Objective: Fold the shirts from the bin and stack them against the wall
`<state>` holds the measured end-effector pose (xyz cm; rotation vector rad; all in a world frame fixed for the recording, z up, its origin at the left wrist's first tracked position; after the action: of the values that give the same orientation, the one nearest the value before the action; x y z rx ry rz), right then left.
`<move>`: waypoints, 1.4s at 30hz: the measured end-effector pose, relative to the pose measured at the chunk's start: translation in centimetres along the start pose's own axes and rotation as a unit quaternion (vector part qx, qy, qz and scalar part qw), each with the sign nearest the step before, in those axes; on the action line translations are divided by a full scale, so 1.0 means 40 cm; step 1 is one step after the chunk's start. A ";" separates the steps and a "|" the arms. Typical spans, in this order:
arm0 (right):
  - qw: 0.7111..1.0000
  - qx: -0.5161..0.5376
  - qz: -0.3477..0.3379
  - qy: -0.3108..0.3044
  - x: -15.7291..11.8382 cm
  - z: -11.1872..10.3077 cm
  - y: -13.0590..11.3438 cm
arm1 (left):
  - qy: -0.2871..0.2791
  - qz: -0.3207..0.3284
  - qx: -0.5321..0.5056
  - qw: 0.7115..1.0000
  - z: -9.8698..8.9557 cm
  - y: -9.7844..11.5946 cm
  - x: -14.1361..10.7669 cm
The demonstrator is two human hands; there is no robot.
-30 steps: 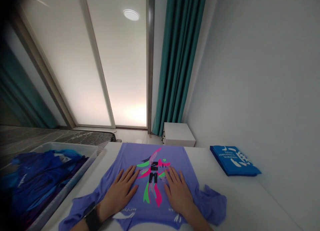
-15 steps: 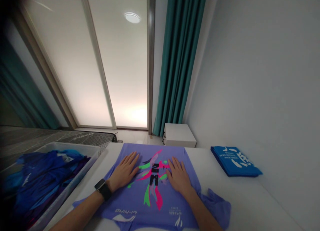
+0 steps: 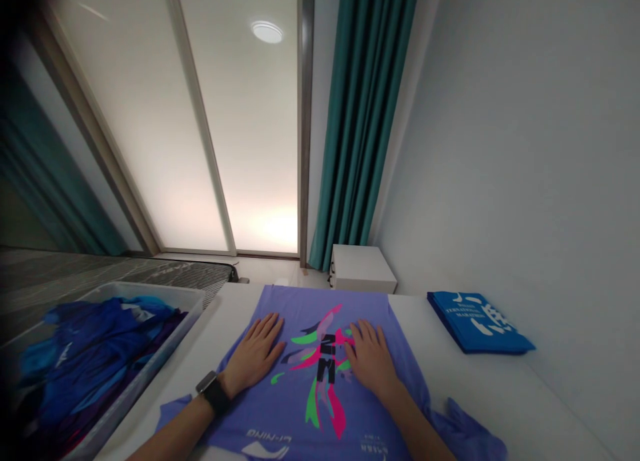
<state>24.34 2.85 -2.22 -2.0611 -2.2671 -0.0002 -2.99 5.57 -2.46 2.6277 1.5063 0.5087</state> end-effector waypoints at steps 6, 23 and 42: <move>0.992 0.059 -0.113 -0.013 0.082 -0.033 -0.232 | 0.036 -0.079 -0.027 0.996 -0.095 -0.058 -0.017; 0.984 0.053 -0.168 0.003 0.121 0.036 -0.361 | -0.056 -0.209 0.041 0.975 -0.155 -0.133 -0.120; 0.967 0.059 -0.246 0.037 0.336 -0.048 -0.531 | 0.029 -0.209 -0.159 0.964 -0.129 -0.168 -0.125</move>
<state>2.07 14.05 1.56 -1.3732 -2.5908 0.0257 -12.51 4.26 -0.32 1.9996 1.7603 0.7158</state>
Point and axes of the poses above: each hand's wrist, its own x-axis towards the middle knuckle, its own z-axis out of the palm, y = z × x, the point moved 6 cm from there along x, towards the middle knuckle, and after that the axes turned 5 degrees about -x, right-handed, at the moved point
